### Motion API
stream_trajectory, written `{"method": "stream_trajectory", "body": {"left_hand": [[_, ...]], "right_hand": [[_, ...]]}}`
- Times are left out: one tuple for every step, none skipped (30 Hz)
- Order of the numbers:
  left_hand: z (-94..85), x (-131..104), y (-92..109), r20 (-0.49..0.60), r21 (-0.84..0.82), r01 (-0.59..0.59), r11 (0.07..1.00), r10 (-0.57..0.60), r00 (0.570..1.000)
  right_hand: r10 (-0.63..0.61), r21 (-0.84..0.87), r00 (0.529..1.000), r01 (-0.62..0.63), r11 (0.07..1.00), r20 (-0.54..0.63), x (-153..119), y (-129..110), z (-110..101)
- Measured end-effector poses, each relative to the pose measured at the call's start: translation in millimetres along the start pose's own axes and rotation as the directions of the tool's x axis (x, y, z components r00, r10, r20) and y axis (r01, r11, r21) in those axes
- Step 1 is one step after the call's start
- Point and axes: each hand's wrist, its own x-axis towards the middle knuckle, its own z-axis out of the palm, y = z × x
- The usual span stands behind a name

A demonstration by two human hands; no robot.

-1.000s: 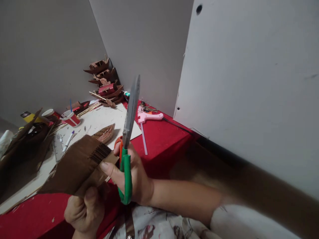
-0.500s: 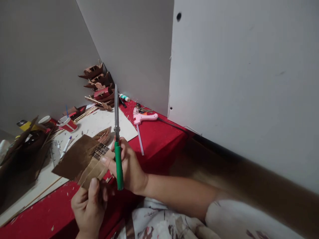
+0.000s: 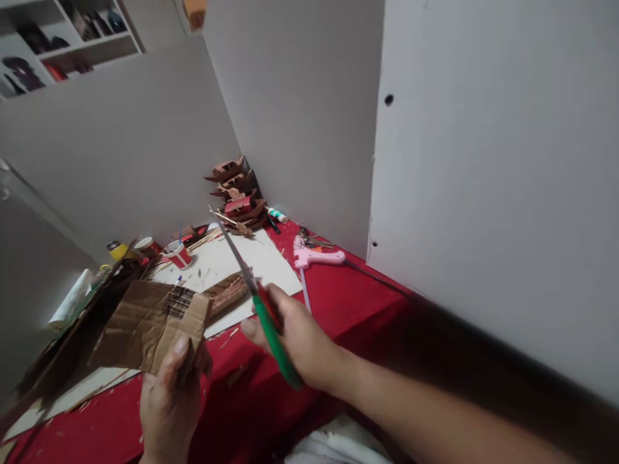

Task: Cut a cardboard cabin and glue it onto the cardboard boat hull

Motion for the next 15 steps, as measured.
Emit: {"method": "stream_trajectory", "body": {"left_hand": [[-1.9,2.8,3.5,-0.005,-0.024,0.0,1.0,0.0,1.0],[-3.5,5.6,7.2,-0.001,-0.064,0.016,0.998,-0.016,1.0],[-4.5,8.2,11.1,-0.001,-0.121,0.036,0.992,-0.036,0.999],[-5.0,10.5,15.1,-0.002,-0.187,0.061,0.98,-0.062,0.998],[-4.8,12.5,19.0,-0.001,-0.26,0.087,0.962,-0.091,0.996],[-4.3,14.2,22.9,-0.001,-0.326,0.107,0.939,-0.113,0.994],[-3.6,15.5,26.5,0.001,-0.374,0.114,0.92,-0.123,0.992],[-3.2,16.6,29.5,0.002,-0.395,0.105,0.912,-0.113,0.994],[-3.4,17.4,31.7,0.003,-0.395,0.085,0.915,-0.091,0.996],[-4.2,18.1,33.1,0.008,-0.377,0.06,0.924,-0.062,0.998],[-5.7,18.7,33.4,0.014,-0.345,0.034,0.938,-0.031,0.999],[-7.9,19.1,33.0,0.024,-0.302,0.01,0.953,-0.003,1.0],[-10.5,19.5,31.8,0.036,-0.25,-0.011,0.968,0.021,0.999],[-13.3,19.8,30.2,0.045,-0.196,-0.028,0.98,0.038,0.998],[-16.1,19.9,28.5,0.052,-0.144,-0.042,0.989,0.05,0.997]], "right_hand": [[-0.007,-0.048,0.999,0.009,0.999,0.043,-4.5,2.7,-4.7],[-0.003,-0.107,0.995,0.014,0.994,0.103,-9.5,4.6,-8.8],[-0.006,-0.181,0.985,0.038,0.983,0.174,-14.8,5.6,-12.3],[0.01,-0.249,0.973,0.049,0.967,0.23,-20.1,5.6,-15.3],[0.025,-0.292,0.965,0.055,0.955,0.263,-24.9,4.6,-17.8],[0.037,-0.325,0.958,0.06,0.944,0.285,-29.3,3.0,-19.8],[0.049,-0.348,0.955,0.058,0.936,0.293,-32.8,0.9,-21.5],[0.061,-0.366,0.952,0.056,0.929,0.3,-35.6,-1.4,-22.9],[0.078,-0.391,0.946,0.054,0.919,0.314,-37.4,-3.9,-23.9],[0.101,-0.418,0.938,0.05,0.907,0.332,-38.3,-6.5,-24.6],[0.127,-0.443,0.927,0.045,0.896,0.352,-38.4,-9.1,-24.7],[0.155,-0.462,0.914,0.04,0.886,0.376,-37.9,-11.8,-24.3],[0.179,-0.473,0.901,0.032,0.88,0.395,-36.9,-14.7,-23.3],[0.195,-0.476,0.892,0.026,0.879,0.408,-35.7,-17.7,-21.9],[0.205,-0.473,0.884,0.021,0.881,0.42,-34.6,-20.6,-20.0]]}}
